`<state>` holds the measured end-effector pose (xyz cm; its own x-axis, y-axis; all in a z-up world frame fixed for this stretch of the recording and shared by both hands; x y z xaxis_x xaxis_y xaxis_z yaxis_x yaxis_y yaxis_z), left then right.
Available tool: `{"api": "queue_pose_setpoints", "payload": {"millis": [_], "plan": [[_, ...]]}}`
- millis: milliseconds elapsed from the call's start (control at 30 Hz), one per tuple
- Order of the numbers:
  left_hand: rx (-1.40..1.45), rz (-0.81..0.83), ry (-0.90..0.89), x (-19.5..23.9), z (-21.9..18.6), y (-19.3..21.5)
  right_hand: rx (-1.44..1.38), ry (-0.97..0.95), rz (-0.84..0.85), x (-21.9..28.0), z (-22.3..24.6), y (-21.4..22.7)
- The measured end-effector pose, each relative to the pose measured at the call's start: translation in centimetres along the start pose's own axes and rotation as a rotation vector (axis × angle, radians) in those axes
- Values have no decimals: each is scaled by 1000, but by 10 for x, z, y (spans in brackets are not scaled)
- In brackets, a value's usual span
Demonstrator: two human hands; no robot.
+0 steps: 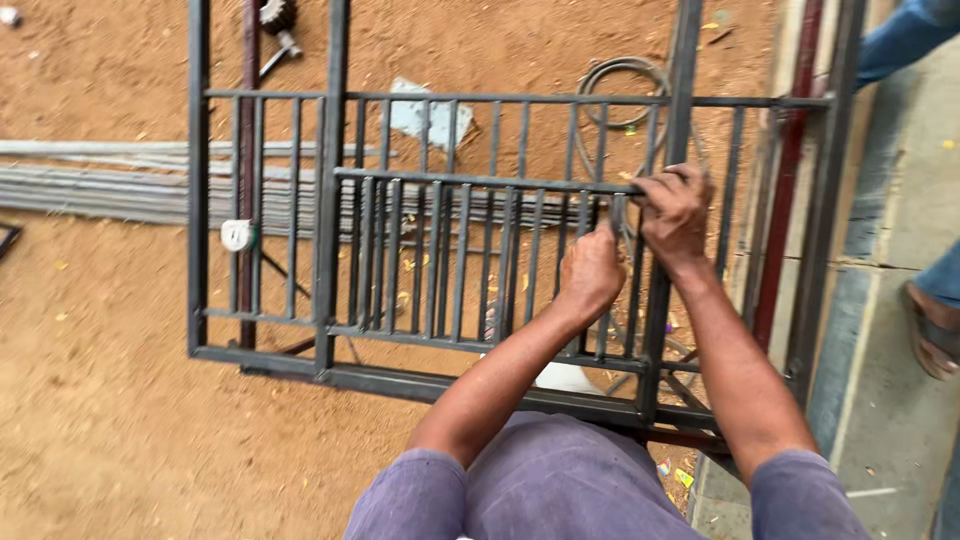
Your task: The person welds a metal gate frame using a handheld welding torch. They position the torch at various joints on the frame, creating bright sparks as they secure the metal bars. The person occasionally uses a metal rod to tap or adjust the frame components between welding actions.
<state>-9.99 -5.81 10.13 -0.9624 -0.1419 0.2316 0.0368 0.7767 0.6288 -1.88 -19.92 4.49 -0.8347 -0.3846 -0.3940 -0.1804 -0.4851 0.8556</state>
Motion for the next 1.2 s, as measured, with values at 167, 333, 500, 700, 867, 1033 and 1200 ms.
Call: {"api": "queue_pose_setpoints", "payload": {"millis": [167, 333, 500, 700, 867, 1033, 1200], "plan": [[-116, -284, -356, -24, 45, 61, 4, -11, 6, 7, -7, -4], [-531, -281, -426, -85, 133, 143, 73, -18, 31, 16, -17, -16], [-505, -54, -262, -72, 163, 152, 57, -38, 0, 18, -15, -18], [-379, -231, -362, -67, 161, 149, 85, -13, -18, 19, -24, -23], [-336, -318, -364, -63, 162, 139, 87, -7, 11, 27, -29, -31], [-392, -313, -307, -70, 171, 130, 114, -24, 13, 31, -38, -36], [-357, -367, -339, -64, 167, 131, 95, -24, 35, 36, -37, -33]]}}
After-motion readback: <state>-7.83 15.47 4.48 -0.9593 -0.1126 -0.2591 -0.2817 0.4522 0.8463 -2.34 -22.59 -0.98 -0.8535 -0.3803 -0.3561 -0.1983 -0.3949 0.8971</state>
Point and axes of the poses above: each hand's wrist, its own x-axis away from the middle knuckle, its own y-axis out of the back of the hand, z = x × y, the point moved 1 cm from there along -x, towards the middle knuckle, and after that the axes turned 6 degrees about x, right-handed, at the moved point
